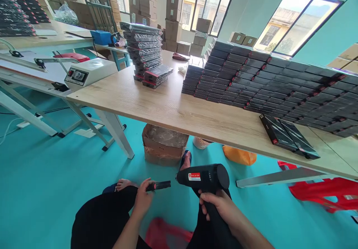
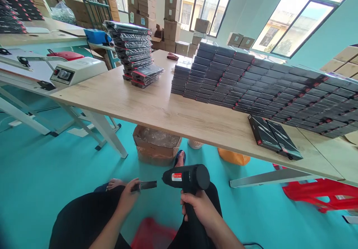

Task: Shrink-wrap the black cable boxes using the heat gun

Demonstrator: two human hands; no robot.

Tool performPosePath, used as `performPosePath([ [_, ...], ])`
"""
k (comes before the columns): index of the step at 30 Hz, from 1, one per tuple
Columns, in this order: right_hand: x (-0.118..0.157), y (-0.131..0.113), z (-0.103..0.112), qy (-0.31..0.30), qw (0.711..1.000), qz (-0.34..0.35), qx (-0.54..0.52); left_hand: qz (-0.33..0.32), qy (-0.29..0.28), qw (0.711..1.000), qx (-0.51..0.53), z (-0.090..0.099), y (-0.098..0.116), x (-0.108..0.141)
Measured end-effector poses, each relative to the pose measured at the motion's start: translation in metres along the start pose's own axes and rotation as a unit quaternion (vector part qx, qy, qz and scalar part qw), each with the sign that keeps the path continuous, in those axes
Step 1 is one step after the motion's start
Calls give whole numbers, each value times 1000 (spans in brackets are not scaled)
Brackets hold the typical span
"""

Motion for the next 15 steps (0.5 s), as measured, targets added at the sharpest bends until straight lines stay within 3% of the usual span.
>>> performPosePath([
  [2, 2, 2, -7, -14, 1000, -14, 4, -26, -2, 1000, -12, -2, -1, -1],
  [5, 4, 6, -22, -83, 996, -23, 4, -45, 3, 998, -41, -4, -4, -3],
  [10, 1, -1, -22, -26, 999, 10, 16, -48, -1, 997, -68, -3, -8, -1],
  [15, 5, -6, -30, -90, 996, -19, 22, -67, 6, 995, -70, -4, -5, -1],
])
Point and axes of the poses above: each hand's wrist, its own x-axis away from the middle knuckle, its own z-axis out of the back of the hand, y = z × x, the point moved 3 cm from there along -x, towards the middle knuckle, and after that the axes turned 5 degrees about -z, right-handed, at the moved point
